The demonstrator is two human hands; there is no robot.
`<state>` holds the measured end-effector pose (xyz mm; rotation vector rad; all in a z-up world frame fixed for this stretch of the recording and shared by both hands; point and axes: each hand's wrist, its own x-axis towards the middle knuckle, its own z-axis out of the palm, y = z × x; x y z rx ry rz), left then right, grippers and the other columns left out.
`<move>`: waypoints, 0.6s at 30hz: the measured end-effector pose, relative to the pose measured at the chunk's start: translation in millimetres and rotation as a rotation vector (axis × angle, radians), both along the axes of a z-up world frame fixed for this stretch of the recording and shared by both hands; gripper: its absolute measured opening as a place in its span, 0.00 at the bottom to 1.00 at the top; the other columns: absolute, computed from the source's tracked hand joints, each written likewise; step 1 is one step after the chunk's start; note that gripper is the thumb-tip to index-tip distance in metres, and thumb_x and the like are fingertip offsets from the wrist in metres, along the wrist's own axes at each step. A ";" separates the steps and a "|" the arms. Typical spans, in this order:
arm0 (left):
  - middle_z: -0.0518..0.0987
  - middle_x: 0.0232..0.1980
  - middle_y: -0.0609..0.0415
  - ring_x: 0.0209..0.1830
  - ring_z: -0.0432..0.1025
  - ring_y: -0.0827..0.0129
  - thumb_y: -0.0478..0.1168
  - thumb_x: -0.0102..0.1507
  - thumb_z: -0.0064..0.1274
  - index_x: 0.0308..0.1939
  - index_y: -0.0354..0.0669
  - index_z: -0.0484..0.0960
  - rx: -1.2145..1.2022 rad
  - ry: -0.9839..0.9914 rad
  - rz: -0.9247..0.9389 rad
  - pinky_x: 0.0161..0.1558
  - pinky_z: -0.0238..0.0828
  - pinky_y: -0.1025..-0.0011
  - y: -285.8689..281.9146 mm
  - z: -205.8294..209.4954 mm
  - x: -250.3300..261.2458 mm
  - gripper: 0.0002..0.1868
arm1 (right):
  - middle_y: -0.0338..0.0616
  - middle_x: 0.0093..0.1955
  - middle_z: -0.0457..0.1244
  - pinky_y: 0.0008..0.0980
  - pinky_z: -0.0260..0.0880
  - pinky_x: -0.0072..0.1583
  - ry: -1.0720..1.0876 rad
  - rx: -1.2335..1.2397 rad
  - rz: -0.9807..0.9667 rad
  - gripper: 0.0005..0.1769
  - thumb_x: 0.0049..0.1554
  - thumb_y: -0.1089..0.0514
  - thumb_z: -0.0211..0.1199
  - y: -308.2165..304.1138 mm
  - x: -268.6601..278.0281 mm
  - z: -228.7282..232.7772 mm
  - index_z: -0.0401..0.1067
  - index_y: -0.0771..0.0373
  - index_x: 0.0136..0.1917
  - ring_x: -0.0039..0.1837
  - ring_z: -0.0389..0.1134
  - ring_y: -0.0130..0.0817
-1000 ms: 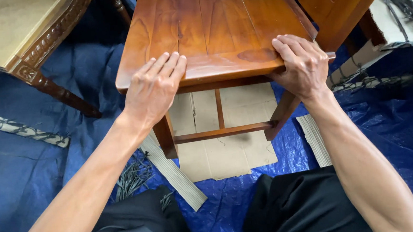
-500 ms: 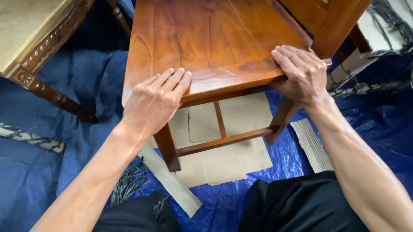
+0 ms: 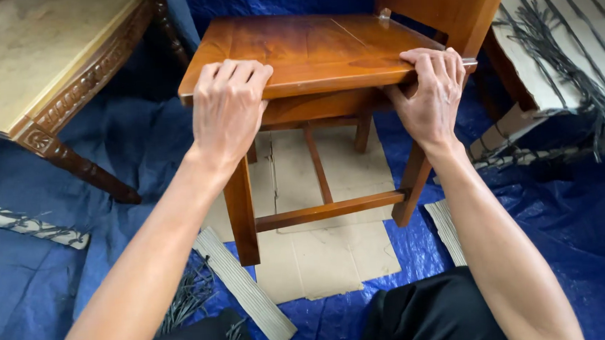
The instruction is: Wrapping the legs of wooden chairs with protective cardboard and securing them with plastic ties.
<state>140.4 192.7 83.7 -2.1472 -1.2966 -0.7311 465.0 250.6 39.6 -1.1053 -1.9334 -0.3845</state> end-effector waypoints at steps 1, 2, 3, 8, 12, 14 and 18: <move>0.82 0.51 0.56 0.54 0.74 0.63 0.34 0.55 0.65 0.53 0.44 0.84 0.038 -0.017 0.021 0.58 0.65 0.63 5.0 -1.1 -0.2 0.21 | 0.47 0.62 0.67 0.49 0.52 0.77 0.001 0.001 -0.020 0.25 0.55 0.56 0.79 5.9 -0.9 -1.8 0.73 0.63 0.61 0.69 0.62 0.50; 0.81 0.49 0.57 0.53 0.73 0.63 0.35 0.56 0.66 0.53 0.45 0.84 0.073 -0.034 0.040 0.58 0.64 0.63 9.8 -2.9 0.3 0.20 | 0.48 0.63 0.66 0.51 0.50 0.78 0.002 0.001 -0.041 0.26 0.56 0.55 0.79 11.2 -1.1 -4.5 0.71 0.62 0.62 0.70 0.61 0.50; 0.81 0.49 0.57 0.53 0.73 0.63 0.35 0.56 0.66 0.53 0.45 0.84 0.075 -0.034 0.043 0.58 0.64 0.63 11.8 -2.7 0.6 0.20 | 0.48 0.63 0.66 0.51 0.50 0.78 0.002 0.003 -0.038 0.26 0.56 0.55 0.79 17.0 -0.9 -5.0 0.71 0.62 0.62 0.70 0.61 0.50; 0.74 0.56 0.53 0.62 0.67 0.59 0.33 0.65 0.65 0.57 0.42 0.79 0.179 0.023 0.112 0.69 0.58 0.59 23.2 -20.1 -4.7 0.18 | 0.54 0.63 0.60 0.55 0.46 0.76 -0.033 0.009 -0.065 0.27 0.55 0.55 0.78 41.4 3.8 -14.3 0.68 0.63 0.62 0.73 0.54 0.61; 0.71 0.63 0.49 0.71 0.62 0.54 0.36 0.60 0.68 0.65 0.41 0.74 0.164 -0.058 0.086 0.77 0.48 0.49 22.4 -19.4 -9.4 0.31 | 0.54 0.63 0.60 0.55 0.48 0.76 -0.010 -0.059 -0.045 0.25 0.60 0.51 0.77 59.9 3.6 -7.5 0.68 0.63 0.61 0.72 0.54 0.60; 0.65 0.70 0.46 0.80 0.54 0.51 0.37 0.62 0.69 0.75 0.42 0.65 0.156 -0.062 0.139 0.83 0.38 0.45 22.8 -23.1 -14.1 0.40 | 0.54 0.61 0.59 0.57 0.47 0.74 -0.059 0.017 -0.035 0.24 0.59 0.51 0.77 72.9 3.4 -8.2 0.69 0.63 0.60 0.70 0.54 0.61; 0.60 0.75 0.44 0.83 0.50 0.50 0.40 0.63 0.69 0.79 0.43 0.61 0.149 -0.057 0.172 0.83 0.35 0.43 32.3 -31.6 -18.7 0.44 | 0.54 0.59 0.58 0.55 0.52 0.71 -0.022 -0.068 -0.018 0.22 0.61 0.50 0.76 93.4 2.9 -4.3 0.68 0.63 0.58 0.66 0.55 0.58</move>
